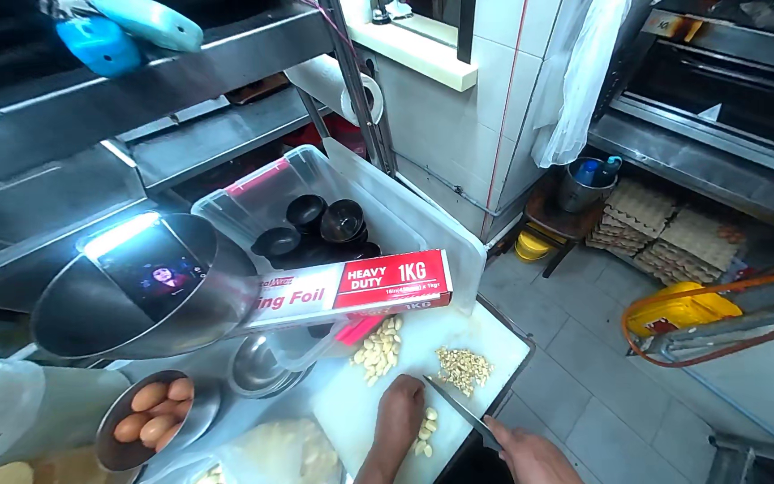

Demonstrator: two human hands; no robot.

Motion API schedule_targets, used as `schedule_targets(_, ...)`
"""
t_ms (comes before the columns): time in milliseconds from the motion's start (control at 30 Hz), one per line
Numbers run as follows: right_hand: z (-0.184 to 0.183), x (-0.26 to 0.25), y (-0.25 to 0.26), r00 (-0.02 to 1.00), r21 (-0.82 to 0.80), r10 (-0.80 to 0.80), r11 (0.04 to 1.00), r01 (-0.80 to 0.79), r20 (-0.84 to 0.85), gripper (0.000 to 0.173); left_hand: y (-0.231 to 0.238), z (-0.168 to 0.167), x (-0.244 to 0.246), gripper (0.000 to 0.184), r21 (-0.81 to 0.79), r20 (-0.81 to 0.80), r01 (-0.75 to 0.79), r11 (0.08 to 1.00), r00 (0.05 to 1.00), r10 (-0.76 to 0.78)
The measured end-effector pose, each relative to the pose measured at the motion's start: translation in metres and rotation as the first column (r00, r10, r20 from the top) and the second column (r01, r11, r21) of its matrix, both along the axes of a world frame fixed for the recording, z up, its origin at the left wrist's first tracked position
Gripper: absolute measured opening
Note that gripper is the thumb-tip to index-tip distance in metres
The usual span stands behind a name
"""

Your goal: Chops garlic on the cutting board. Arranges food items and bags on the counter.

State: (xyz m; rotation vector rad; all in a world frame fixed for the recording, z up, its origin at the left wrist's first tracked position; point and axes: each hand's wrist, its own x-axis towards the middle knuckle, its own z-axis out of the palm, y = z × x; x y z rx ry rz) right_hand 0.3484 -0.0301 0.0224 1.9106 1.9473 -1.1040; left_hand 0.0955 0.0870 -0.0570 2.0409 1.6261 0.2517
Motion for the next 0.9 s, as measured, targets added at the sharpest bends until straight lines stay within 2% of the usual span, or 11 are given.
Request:
schedule_targets(133,0.013,-0.007,0.001,0.998,-0.010,0.036,0.999,-0.036,0.041,0.054,-0.002,0.000,0.004,0.015,-0.013,0.014,-0.086,0.996,0.996,0.086)
schedule_targets(233,0.009,-0.011,0.005,0.998,-0.037,0.040,0.999,-0.038,0.053,0.054,-0.003,-0.001,0.005,0.015,-0.020,0.013,-0.101,0.995,0.995,0.102)
schedule_targets(400,-0.004,-0.004,0.011,1.000,-0.041,0.024,0.999,-0.024,-0.012,0.053,0.005,0.025,0.006,0.024,-0.287,-0.170,-0.031,0.957,0.985,-0.019)
schedule_targets(433,-0.005,-0.003,0.011,1.000,-0.038,0.015,0.999,-0.015,-0.013,0.053,0.007,0.028,0.004,0.026,-0.277,-0.196,-0.049,0.960,0.981,-0.006)
schedule_targets(567,-0.011,0.002,0.011,1.000,-0.032,0.004,0.999,-0.004,-0.004,0.053,0.027,0.032,-0.007,0.039,-0.066,-0.298,-0.161,0.985,0.945,0.134)
schedule_targets(633,-0.013,0.002,0.010,1.000,-0.040,0.001,0.999,-0.001,-0.008,0.053,0.034,0.026,-0.012,0.038,-0.038,-0.346,-0.191,0.981,0.923,0.166)
schedule_targets(733,-0.016,0.002,0.009,1.000,-0.028,-0.011,1.000,0.011,-0.016,0.051,0.034,0.016,-0.016,0.033,-0.017,-0.288,-0.221,0.975,0.935,0.207)
schedule_targets(833,-0.016,0.001,0.006,1.000,-0.023,-0.015,1.000,0.014,-0.017,0.051,0.027,0.007,-0.018,0.025,-0.002,-0.157,-0.269,0.963,0.951,0.265)
schedule_targets(900,-0.017,0.001,0.004,0.999,-0.023,-0.019,1.000,0.018,-0.034,0.051,0.022,0.001,-0.021,0.018,-0.006,-0.063,-0.235,0.972,0.970,0.234)
